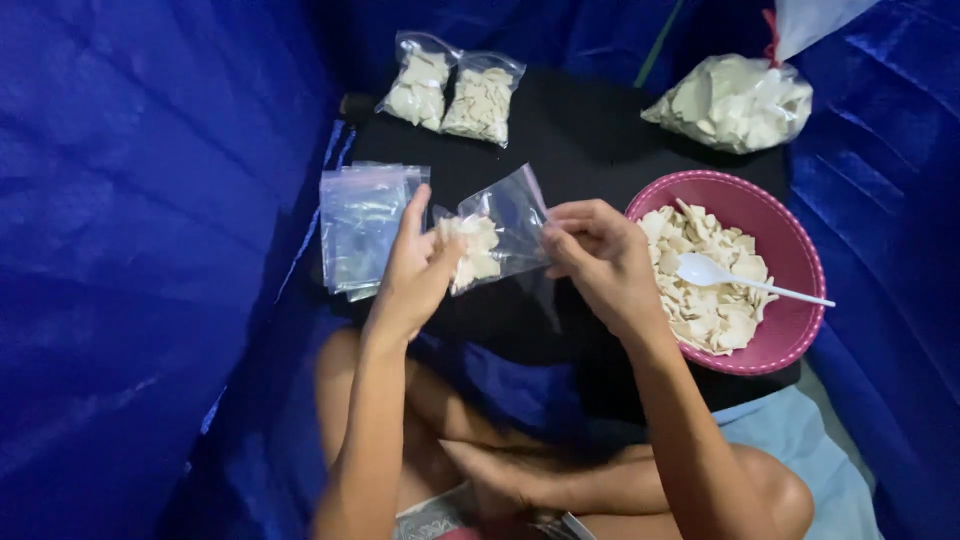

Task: Packaging small food flakes into plastic zip bags using a spoon.

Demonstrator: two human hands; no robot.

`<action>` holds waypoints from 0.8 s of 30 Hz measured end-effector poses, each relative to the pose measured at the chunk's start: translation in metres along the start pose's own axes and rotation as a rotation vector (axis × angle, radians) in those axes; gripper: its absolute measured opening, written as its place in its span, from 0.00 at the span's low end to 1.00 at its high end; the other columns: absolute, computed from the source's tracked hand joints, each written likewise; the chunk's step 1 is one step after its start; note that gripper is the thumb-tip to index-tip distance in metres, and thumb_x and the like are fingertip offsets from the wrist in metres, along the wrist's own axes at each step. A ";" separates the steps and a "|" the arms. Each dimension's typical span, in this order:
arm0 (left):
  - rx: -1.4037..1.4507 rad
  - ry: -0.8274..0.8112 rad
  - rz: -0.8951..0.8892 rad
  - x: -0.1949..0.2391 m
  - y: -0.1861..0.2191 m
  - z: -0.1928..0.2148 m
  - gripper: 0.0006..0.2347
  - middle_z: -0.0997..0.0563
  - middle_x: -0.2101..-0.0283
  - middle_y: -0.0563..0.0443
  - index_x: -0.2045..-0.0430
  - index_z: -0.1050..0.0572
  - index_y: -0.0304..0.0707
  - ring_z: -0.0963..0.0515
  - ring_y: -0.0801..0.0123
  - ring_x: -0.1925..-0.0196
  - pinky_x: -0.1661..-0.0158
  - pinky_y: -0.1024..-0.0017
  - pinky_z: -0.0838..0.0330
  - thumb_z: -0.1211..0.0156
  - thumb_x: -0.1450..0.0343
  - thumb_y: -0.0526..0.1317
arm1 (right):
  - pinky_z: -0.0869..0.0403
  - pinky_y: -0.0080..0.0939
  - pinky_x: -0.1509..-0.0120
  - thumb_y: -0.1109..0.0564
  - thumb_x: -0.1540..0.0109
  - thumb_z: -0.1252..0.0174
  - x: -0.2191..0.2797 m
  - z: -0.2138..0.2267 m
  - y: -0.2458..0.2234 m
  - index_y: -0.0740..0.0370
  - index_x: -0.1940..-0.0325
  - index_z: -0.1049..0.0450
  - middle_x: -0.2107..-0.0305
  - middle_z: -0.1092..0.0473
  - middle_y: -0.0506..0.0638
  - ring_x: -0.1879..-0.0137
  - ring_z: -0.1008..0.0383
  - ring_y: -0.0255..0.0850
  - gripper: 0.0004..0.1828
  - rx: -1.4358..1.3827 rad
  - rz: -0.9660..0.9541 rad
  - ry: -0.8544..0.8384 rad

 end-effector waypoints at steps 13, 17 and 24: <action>-0.099 0.311 0.138 -0.019 -0.003 0.003 0.15 0.20 0.64 0.43 0.57 0.21 0.33 0.19 0.64 0.65 0.74 0.64 0.15 0.31 0.32 0.44 | 0.16 0.42 0.65 0.64 0.34 0.44 0.003 -0.037 0.044 0.72 0.49 0.29 0.68 0.24 0.65 0.67 0.22 0.45 0.11 -0.241 -0.140 0.113; -0.165 0.361 0.139 -0.010 -0.010 0.000 0.14 0.24 0.69 0.43 0.65 0.24 0.31 0.21 0.65 0.65 0.75 0.67 0.17 0.32 0.31 0.45 | 0.15 0.43 0.66 0.61 0.32 0.45 0.006 -0.033 0.059 0.70 0.53 0.27 0.67 0.23 0.64 0.67 0.19 0.47 0.08 -0.313 -0.172 0.129; 0.001 0.218 0.149 0.007 -0.020 0.007 0.23 0.24 0.77 0.46 0.45 0.28 0.27 0.22 0.72 0.73 0.77 0.76 0.20 0.30 0.33 0.35 | 0.19 0.36 0.73 0.59 0.29 0.49 0.005 -0.031 0.062 0.67 0.53 0.30 0.73 0.25 0.61 0.72 0.20 0.45 0.07 -0.288 -0.083 0.182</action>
Point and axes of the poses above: each hand's wrist, its own x-axis away from the middle knuckle, its own z-axis out of the back of the hand, y = z × x, the point moved 1 cm from there along -x, towards the middle knuckle
